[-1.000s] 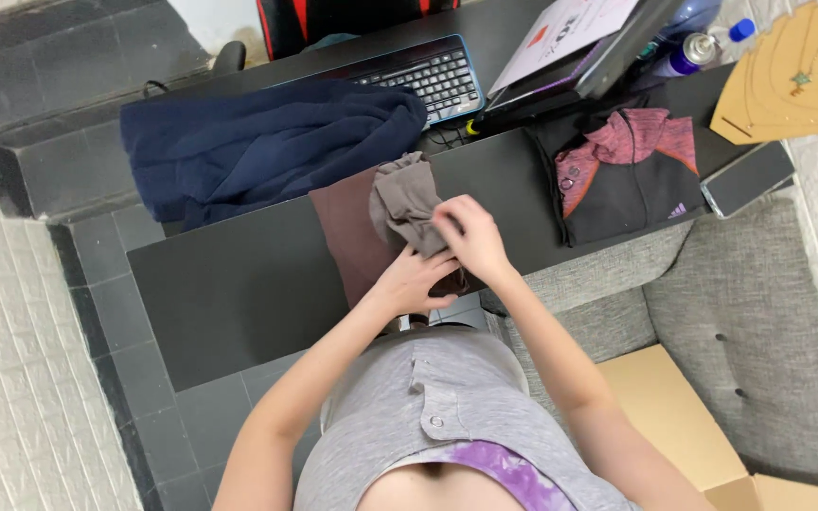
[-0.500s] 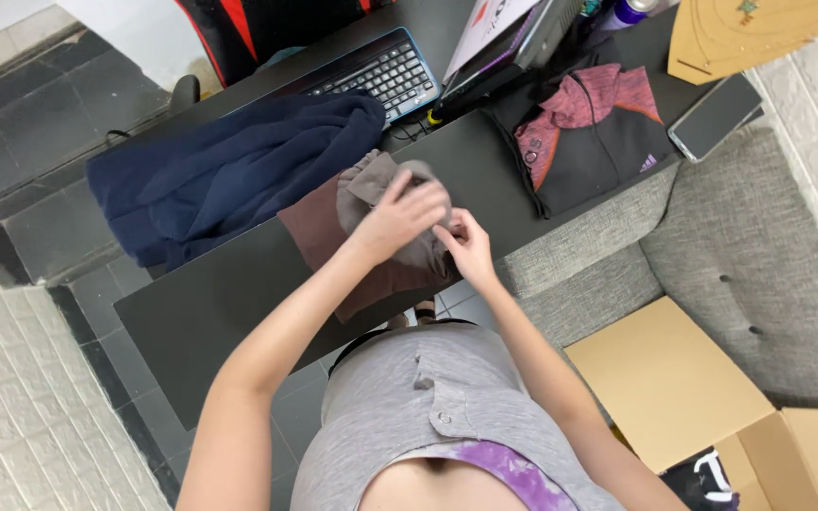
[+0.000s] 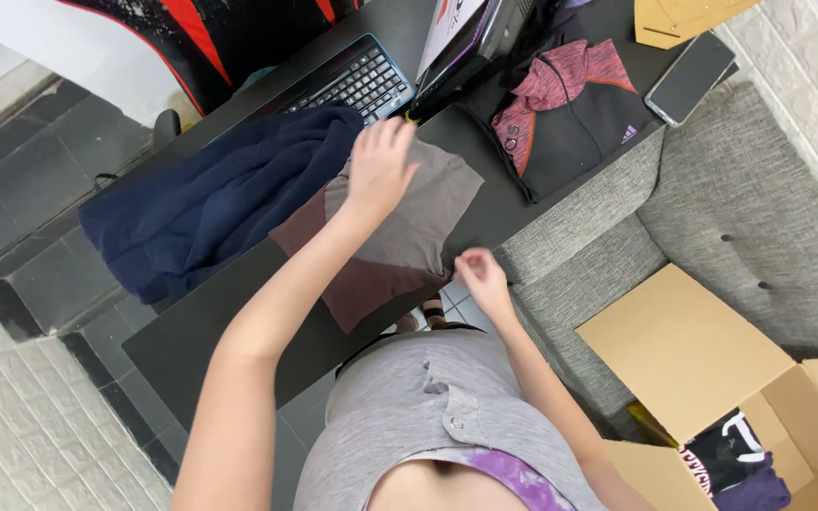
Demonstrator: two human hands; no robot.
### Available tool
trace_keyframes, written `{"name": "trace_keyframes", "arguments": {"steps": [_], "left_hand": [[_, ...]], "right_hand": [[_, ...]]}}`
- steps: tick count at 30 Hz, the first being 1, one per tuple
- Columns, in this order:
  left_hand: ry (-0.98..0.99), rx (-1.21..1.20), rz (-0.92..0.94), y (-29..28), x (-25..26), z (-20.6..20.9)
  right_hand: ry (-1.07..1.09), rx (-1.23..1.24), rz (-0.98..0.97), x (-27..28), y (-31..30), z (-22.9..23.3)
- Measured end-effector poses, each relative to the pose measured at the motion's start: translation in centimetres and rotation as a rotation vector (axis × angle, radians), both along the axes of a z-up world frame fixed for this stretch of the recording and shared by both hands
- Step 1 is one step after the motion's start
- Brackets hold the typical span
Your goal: Folding a jacket and a long-sleeved shirt on a desk
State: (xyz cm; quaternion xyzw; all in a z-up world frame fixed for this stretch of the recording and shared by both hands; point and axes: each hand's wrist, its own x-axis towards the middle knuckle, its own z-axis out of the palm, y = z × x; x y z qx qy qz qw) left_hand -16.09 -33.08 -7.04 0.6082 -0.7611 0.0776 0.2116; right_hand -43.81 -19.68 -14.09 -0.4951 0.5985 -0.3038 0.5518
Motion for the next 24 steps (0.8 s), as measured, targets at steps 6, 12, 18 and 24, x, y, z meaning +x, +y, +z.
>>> {"name": "trace_keyframes", "arguments": {"steps": [6,12,18,24], "left_hand": [[0.235,0.608,0.274,4.2,7.5,-2.5],[0.303,0.853,0.261,5.9,9.2,-0.4],[0.398,0.881,0.251,6.3,9.7,-0.7],[0.8,1.113,0.191,7.0,7.6,7.4]], "right_hand": [[-0.419,0.629,0.125,4.4,2.9,8.6],[-0.613,0.744,-0.016,9.0,2.9,9.4],[-0.534,0.693,-0.083,12.4,1.8,11.7],[-0.475,0.568,-0.23,11.3,1.2,10.9]]}}
